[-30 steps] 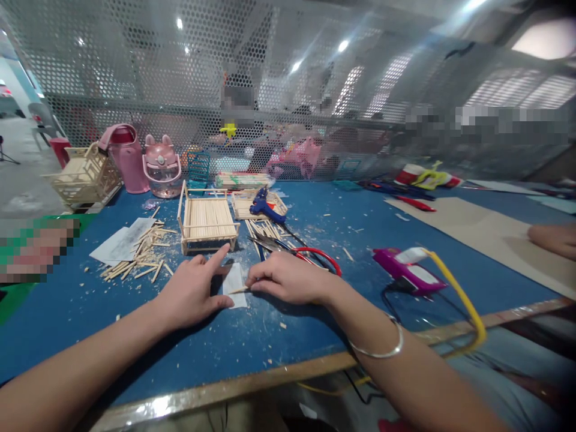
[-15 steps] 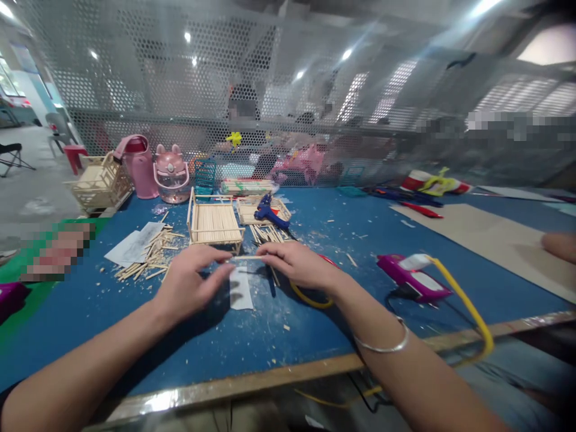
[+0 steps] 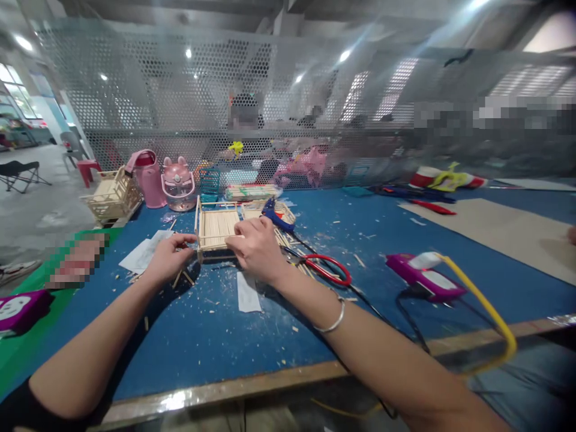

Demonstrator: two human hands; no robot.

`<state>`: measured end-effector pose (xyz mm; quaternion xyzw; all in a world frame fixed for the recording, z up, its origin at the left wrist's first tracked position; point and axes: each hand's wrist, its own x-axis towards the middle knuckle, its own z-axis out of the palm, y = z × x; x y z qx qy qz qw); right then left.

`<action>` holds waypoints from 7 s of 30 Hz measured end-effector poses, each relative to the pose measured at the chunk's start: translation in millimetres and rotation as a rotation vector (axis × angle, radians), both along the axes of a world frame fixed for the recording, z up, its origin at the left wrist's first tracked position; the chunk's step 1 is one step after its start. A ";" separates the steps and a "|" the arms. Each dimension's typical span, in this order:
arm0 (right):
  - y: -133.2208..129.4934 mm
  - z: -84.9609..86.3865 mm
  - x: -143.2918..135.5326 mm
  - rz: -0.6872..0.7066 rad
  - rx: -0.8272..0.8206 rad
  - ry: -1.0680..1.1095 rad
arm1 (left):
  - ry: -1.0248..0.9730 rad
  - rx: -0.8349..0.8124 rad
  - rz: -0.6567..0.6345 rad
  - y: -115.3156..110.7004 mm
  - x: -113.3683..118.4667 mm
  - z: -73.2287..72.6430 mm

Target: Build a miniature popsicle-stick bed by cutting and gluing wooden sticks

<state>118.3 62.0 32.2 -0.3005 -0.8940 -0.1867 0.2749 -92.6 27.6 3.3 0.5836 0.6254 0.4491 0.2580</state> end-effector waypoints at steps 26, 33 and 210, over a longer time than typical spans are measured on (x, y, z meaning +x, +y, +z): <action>2.2 -12.6 -7.7 -0.107 -0.015 0.011 | 0.230 0.227 -0.053 -0.4 11.7 -1.7; 20.6 -5.1 29.9 0.110 -0.296 0.524 | 0.221 0.209 -0.034 -1.0 12.1 -1.4; -37.1 -4.6 32.9 0.358 -0.432 0.254 | 0.053 0.432 -0.209 -57.7 66.2 15.5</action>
